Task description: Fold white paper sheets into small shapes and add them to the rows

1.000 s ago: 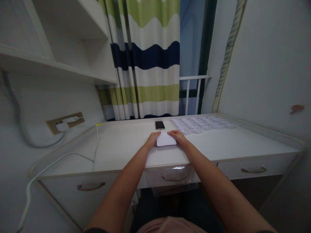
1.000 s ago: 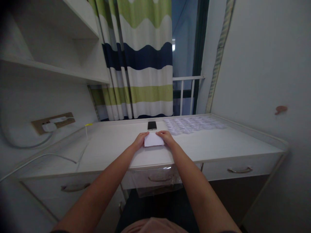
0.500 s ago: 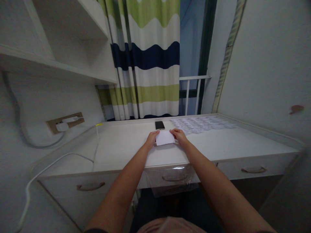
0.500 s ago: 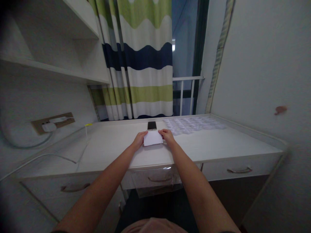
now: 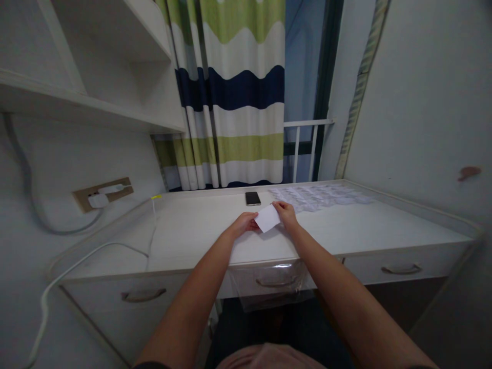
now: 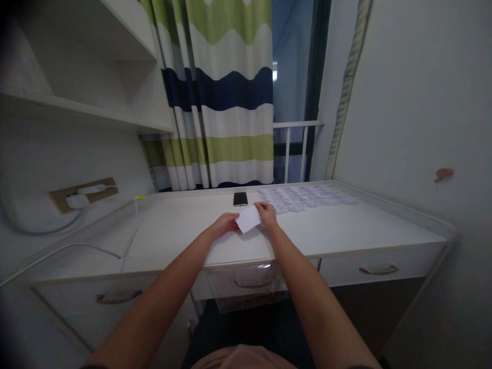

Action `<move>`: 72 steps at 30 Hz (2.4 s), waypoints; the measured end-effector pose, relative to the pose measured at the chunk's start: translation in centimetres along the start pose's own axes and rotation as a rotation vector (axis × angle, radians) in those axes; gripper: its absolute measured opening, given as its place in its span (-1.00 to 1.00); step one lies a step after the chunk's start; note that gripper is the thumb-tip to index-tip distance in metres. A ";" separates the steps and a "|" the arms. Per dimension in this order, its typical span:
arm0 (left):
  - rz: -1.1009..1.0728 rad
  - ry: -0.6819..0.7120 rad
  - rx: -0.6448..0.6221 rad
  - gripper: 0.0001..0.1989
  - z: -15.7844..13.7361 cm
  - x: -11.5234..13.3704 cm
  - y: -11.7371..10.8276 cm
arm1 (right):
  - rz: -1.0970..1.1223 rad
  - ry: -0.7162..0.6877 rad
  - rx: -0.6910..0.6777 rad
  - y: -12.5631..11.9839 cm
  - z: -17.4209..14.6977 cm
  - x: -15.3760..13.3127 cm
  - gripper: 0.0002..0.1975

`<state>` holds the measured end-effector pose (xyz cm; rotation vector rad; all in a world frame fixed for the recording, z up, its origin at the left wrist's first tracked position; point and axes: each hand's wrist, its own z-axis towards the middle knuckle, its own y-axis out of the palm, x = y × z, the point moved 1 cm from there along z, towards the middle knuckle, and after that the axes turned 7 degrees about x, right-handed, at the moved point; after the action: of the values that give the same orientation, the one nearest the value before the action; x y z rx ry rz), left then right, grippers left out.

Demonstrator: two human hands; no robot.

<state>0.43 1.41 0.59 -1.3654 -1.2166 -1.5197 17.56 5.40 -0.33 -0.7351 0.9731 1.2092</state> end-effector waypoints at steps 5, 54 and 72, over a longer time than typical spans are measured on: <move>0.042 -0.004 -0.003 -0.66 -0.2 0.1 0.1 | 0.025 -0.046 0.131 -0.1 -0.2 -0.4 -0.63; 0.199 0.413 0.164 -0.30 0.4 0.3 -0.4 | 0.105 0.195 -0.299 1.2 -2.5 -2.5 -0.78; 0.215 0.381 0.228 -0.76 0.9 0.3 -0.4 | 0.096 0.140 -0.302 1.0 -1.9 -1.7 -0.70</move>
<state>0.28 2.41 0.80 -0.9682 -0.9377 -1.3646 16.08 3.26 0.41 -1.0322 0.9588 1.4217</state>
